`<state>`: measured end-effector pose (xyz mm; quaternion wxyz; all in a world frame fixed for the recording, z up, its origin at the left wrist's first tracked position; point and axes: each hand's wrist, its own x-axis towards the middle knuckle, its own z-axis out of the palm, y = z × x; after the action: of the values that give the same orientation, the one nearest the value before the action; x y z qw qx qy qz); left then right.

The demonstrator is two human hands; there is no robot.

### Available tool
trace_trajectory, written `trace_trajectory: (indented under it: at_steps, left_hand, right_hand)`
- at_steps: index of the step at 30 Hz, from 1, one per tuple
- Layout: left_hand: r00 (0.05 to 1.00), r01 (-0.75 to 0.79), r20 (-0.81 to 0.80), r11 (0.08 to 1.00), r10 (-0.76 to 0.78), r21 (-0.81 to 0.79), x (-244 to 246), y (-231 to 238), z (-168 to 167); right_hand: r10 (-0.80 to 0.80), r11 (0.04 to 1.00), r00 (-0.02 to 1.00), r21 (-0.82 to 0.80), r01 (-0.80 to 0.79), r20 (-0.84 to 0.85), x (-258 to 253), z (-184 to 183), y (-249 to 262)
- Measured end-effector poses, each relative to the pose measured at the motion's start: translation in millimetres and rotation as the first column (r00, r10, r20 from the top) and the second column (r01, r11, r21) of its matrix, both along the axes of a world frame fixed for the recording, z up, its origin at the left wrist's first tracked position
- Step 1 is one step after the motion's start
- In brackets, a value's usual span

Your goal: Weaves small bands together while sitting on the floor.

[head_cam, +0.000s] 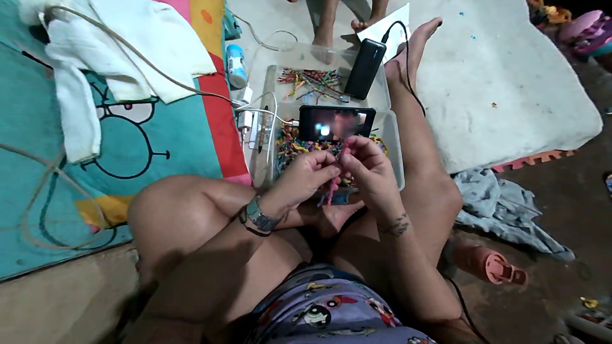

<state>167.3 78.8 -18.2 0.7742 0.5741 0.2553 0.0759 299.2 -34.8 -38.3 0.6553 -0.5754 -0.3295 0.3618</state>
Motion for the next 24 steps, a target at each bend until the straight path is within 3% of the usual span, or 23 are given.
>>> trace_trajectory:
  at_steps: [3, 9, 16, 24]
  left_hand:
    - [0.996, 0.049, -0.078, 0.997, -0.044, 0.067, 1, -1, 2]
    - [0.975, 0.199, -0.14, 0.959, -0.173, 0.204, -1, 3, 0]
    - [0.946, 0.295, -0.217, 0.919, -0.242, 0.261, -3, 9, 3]
    - [0.946, 0.3, -0.214, 0.912, -0.245, 0.281, -3, 6, 6]
  right_hand:
    - [-0.06, 0.996, 0.983, 0.07, 0.049, 0.175, 3, 2, 0]
    - [-0.136, 0.991, 0.934, 0.05, 0.127, 0.33, 4, -6, -2]
    - [-0.069, 0.997, 0.918, -0.005, 0.077, 0.391, 9, -7, -9]
    - [-0.1, 0.995, 0.947, 0.048, 0.09, 0.306, 0, -11, -14]
